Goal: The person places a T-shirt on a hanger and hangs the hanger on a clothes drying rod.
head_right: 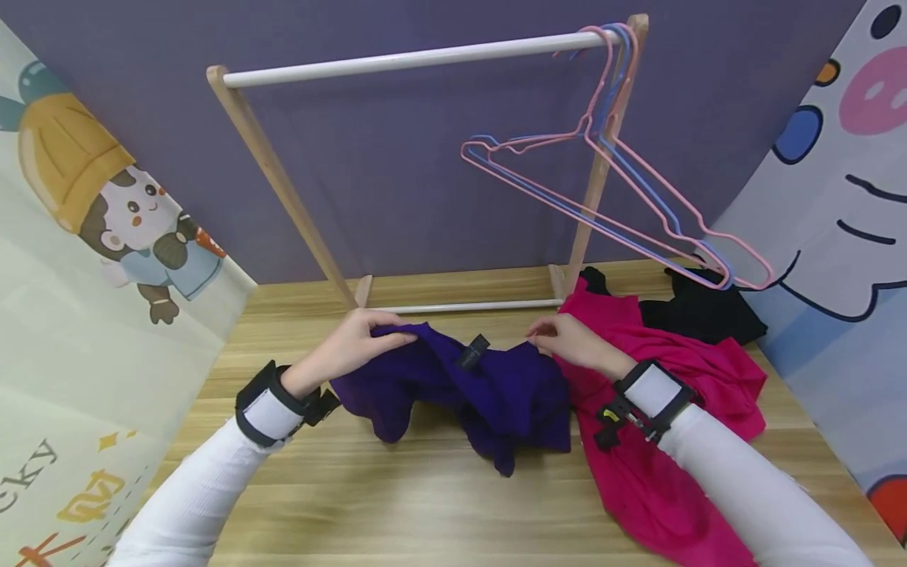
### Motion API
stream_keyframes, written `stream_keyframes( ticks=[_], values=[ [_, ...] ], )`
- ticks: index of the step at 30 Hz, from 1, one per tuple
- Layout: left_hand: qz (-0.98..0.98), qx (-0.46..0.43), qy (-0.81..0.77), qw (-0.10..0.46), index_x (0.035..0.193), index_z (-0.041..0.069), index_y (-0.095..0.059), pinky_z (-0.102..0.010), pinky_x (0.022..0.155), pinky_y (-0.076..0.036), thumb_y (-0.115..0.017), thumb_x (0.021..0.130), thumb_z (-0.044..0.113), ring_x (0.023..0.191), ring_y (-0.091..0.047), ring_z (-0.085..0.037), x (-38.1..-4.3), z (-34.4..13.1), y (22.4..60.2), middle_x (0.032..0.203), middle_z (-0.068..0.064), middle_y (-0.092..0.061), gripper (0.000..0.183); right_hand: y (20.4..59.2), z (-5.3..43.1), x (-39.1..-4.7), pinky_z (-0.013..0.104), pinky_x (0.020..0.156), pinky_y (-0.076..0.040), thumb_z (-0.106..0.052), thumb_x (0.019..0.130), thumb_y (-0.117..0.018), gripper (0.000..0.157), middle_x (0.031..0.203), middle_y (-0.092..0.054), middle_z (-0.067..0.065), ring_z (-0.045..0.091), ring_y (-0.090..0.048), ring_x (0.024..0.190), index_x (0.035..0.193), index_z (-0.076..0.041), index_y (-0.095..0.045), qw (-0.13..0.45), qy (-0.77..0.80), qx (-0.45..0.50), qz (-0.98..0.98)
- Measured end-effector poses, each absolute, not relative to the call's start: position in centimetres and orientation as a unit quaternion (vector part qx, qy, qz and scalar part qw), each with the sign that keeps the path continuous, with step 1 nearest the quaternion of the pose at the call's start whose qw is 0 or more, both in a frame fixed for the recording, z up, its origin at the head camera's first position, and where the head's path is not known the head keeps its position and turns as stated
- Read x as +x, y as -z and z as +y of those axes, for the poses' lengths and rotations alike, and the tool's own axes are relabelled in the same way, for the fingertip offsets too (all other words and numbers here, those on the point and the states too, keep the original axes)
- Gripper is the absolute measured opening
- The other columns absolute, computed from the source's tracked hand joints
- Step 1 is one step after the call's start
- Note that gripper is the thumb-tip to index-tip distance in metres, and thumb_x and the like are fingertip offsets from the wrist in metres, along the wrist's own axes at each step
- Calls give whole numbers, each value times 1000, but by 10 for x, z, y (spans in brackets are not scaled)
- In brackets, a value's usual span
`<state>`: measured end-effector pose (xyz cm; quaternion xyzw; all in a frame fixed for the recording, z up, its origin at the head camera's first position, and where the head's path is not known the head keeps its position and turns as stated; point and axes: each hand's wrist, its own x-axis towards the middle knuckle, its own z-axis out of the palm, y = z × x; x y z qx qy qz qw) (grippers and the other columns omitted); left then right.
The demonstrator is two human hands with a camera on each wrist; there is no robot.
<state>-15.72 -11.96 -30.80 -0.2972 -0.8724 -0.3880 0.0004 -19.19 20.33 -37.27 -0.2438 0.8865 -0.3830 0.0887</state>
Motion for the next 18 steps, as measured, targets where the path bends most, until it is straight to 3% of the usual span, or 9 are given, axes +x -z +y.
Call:
stream_keyframes(
  ticks=[7,11,14,18],
  values=[
    [-868,-310,389,-10,94,14,-66,-34,70,-50,-67,77,25,75,-57,-7,-156,-125,309,91,-2,-67,20,307,219,-187,54,74,-45,-11,89,-49,20,100,-57,23,35,-54,89,104,0,-54,-108,357,-199,906],
    [-869,-310,385,-16,95,15,-65,-33,71,-50,-65,78,29,77,-56,-6,-154,-127,308,90,-1,-66,22,271,228,-187,59,80,-41,-7,87,-48,23,104,-52,25,39,-49,96,108,3,-52,-221,343,-169,897],
    [-869,-311,384,-8,97,15,-65,-34,72,-50,-62,81,30,80,-56,-7,-154,-128,308,93,-2,-66,23,249,236,-190,62,85,-36,-7,87,-47,27,107,-48,27,41,-43,100,111,4,-50,-262,326,-147,896],
    [-864,-319,389,10,98,16,-64,-36,77,-49,-60,82,30,87,-56,-9,-154,-128,309,97,-2,-66,22,230,246,-200,62,85,-36,-9,87,-46,32,109,-47,29,44,-42,99,116,4,-47,-256,307,-111,910]
  ],
)
